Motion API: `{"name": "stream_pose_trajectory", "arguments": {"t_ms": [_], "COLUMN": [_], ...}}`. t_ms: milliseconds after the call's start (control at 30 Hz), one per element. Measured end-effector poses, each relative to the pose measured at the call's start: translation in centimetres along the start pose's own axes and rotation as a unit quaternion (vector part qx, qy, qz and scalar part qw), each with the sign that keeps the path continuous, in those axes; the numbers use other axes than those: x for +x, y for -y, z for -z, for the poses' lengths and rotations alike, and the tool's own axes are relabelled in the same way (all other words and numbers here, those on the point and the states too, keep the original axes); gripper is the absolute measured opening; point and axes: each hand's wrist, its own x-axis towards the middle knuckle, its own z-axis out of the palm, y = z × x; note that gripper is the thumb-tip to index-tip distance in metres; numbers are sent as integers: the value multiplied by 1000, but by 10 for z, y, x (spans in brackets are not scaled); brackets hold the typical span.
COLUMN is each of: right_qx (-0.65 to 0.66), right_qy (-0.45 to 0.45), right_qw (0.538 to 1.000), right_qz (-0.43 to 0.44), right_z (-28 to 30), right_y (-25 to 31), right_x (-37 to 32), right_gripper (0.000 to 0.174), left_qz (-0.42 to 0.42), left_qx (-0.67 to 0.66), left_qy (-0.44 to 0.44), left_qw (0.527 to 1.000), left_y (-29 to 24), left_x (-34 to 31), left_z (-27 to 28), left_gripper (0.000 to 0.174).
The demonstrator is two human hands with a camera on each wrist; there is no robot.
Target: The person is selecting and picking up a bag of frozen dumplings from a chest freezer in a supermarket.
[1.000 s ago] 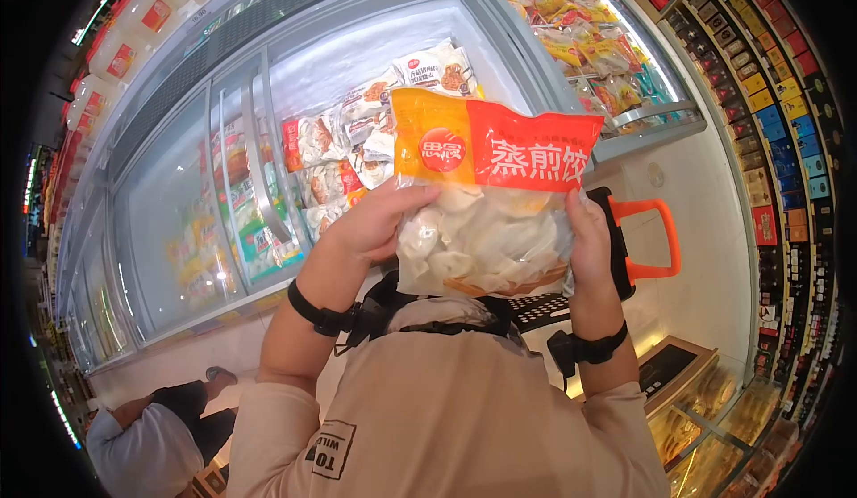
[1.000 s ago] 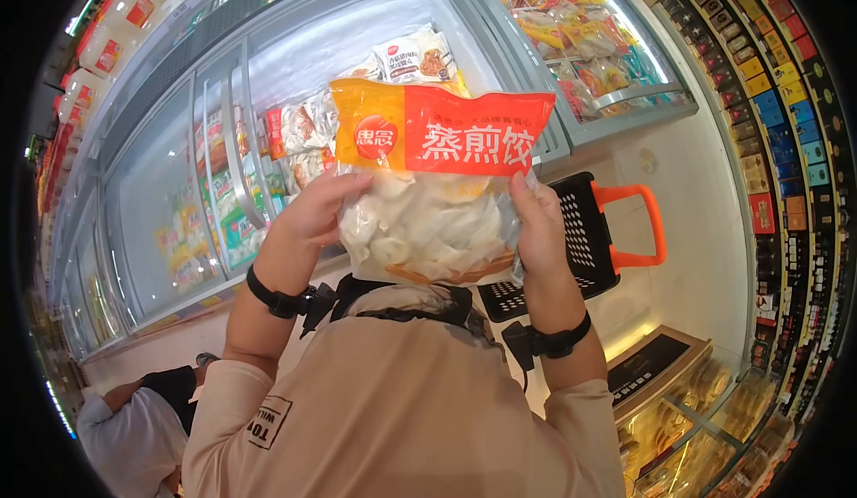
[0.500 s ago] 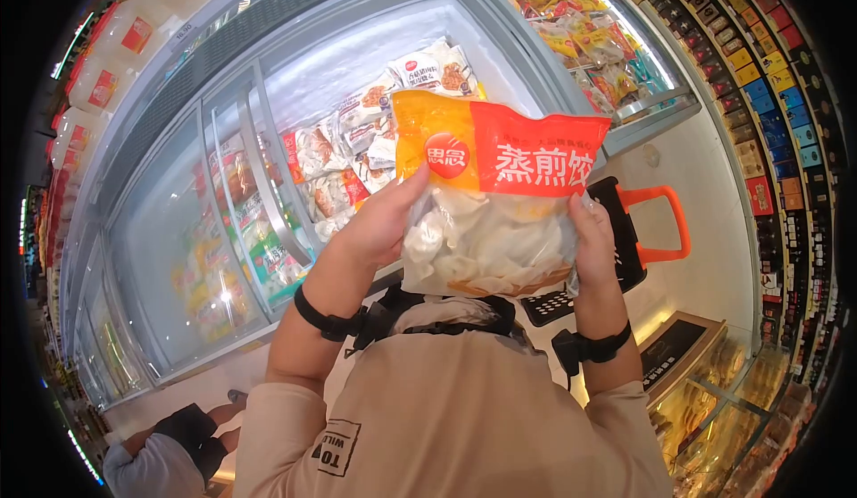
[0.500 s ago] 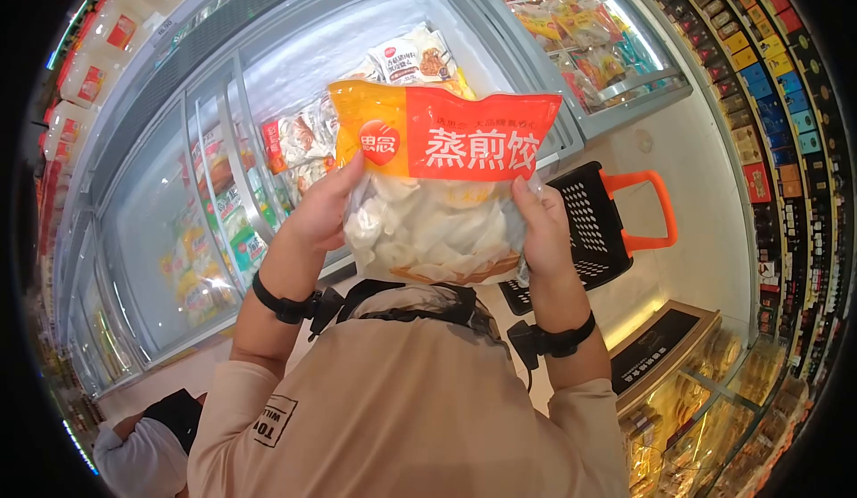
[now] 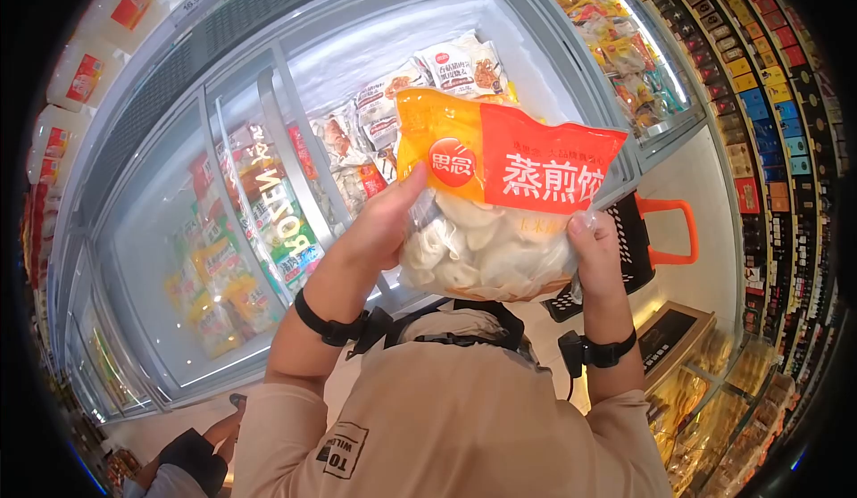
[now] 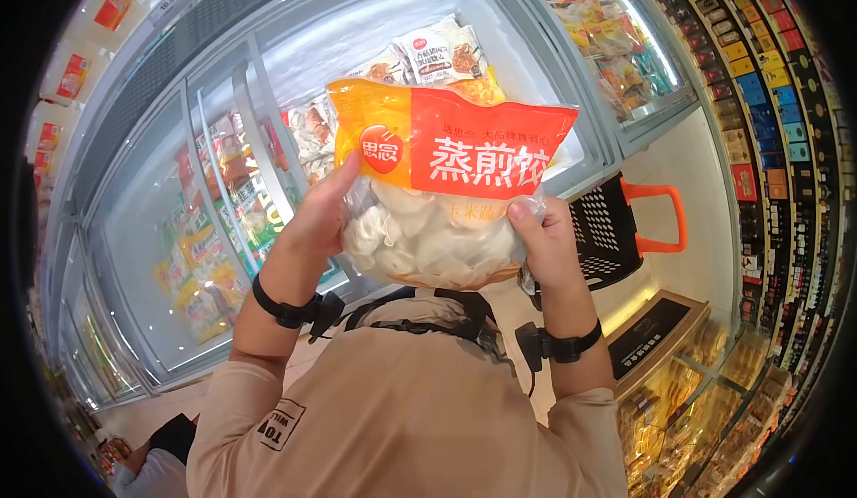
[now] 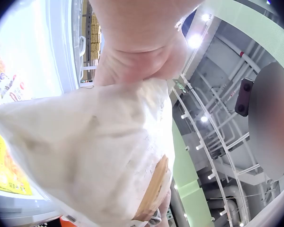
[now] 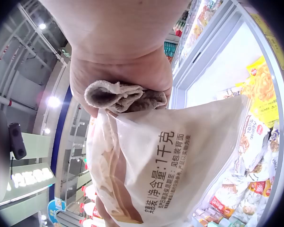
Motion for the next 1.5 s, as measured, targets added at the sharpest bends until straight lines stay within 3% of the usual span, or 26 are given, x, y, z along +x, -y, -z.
{"name": "stream_pose_trajectory", "arguments": {"t_ms": [433, 733, 1167, 1367, 1500], "right_qx": [-17, 8, 67, 94, 20], "right_qy": [44, 68, 134, 201, 219], "right_qw": [999, 998, 989, 975, 975], "right_qz": [-26, -2, -7, -30, -2], "right_z": [-16, 5, 52, 70, 74], "right_y": [-11, -11, -8, -10, -11], "right_x": [17, 20, 22, 27, 32], "right_gripper": [26, 28, 30, 40, 50], "left_qz": [-34, -74, -105, -118, -138], "left_qx": [-65, 19, -14, 15, 27], "left_qy": [30, -69, -2, -34, -55], "left_qw": [997, 995, 994, 992, 989], "left_y": [-9, 1, 23, 29, 32], "left_x": [-18, -18, -17, -22, -22], "left_z": [22, -4, -35, -46, -53], "left_gripper": [55, 53, 50, 51, 52]}}
